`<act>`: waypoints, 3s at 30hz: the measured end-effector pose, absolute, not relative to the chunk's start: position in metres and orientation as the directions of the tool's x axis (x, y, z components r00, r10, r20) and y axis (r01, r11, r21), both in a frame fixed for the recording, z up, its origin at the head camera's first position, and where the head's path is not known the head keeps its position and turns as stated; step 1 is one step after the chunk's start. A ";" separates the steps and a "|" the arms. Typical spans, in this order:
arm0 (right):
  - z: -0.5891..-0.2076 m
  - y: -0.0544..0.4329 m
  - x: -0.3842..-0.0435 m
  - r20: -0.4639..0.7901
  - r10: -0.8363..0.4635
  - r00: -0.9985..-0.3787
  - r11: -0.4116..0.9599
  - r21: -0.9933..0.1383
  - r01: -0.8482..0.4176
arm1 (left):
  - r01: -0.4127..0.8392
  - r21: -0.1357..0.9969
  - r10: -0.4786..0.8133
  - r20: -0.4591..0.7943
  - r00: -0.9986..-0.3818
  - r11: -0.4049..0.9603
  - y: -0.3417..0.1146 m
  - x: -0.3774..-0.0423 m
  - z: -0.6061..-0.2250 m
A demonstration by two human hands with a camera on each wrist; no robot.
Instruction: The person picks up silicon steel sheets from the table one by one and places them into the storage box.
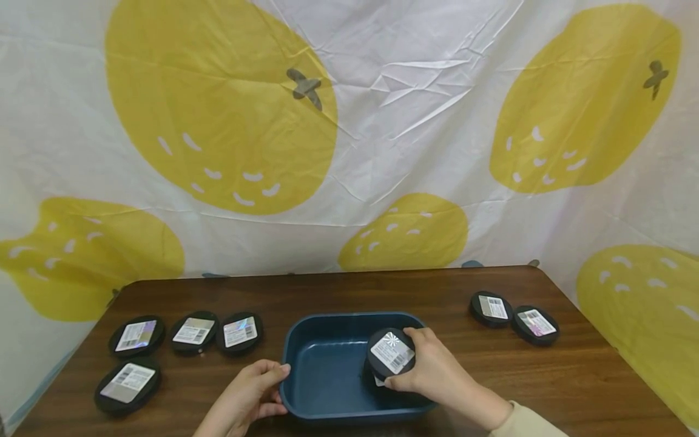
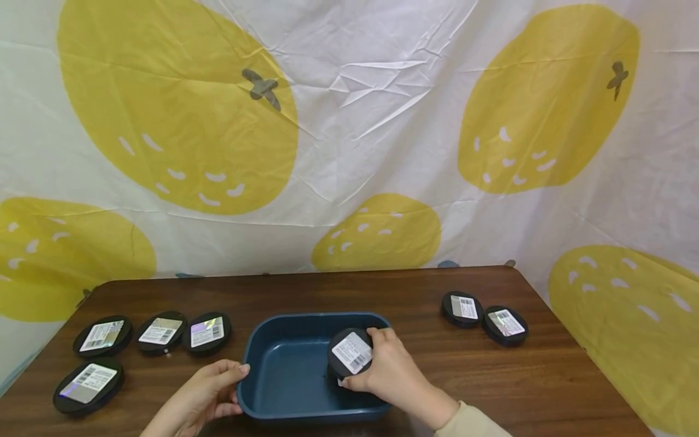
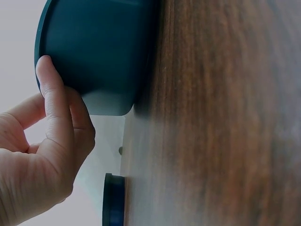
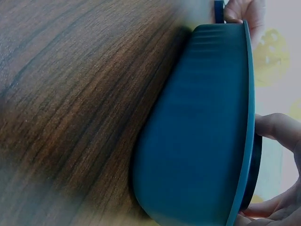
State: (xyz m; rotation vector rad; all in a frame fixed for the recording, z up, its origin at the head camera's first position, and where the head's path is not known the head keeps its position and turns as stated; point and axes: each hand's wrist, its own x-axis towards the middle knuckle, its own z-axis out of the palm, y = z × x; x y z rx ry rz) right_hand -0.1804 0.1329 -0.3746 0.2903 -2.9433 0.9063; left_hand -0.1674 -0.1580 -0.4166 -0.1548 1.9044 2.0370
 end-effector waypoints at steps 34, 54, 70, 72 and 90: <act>-0.387 0.129 -0.185 0.074 -0.203 -0.976 0.837 -0.504 -0.213 | -0.326 0.945 0.200 -0.314 -0.928 -0.029 -0.158 -0.168 -0.415; -0.386 0.130 -0.186 0.058 -0.251 -0.966 0.842 -0.480 -0.247 | -0.323 0.946 0.191 -0.313 -0.930 -0.024 -0.158 -0.167 -0.415; -0.387 0.128 -0.186 0.039 -0.265 -0.963 0.855 -0.451 -0.254 | -0.323 0.946 0.187 -0.315 -0.930 -0.014 -0.158 -0.167 -0.417; -0.388 0.128 -0.186 0.030 -0.265 -0.964 0.859 -0.446 -0.251 | -0.320 0.947 0.187 -0.312 -0.932 -0.016 -0.158 -0.167 -0.417; -0.387 0.129 -0.185 -0.018 -0.308 -0.951 0.848 -0.459 -0.266 | -0.315 0.949 0.199 -0.302 -0.932 -0.035 -0.159 -0.167 -0.419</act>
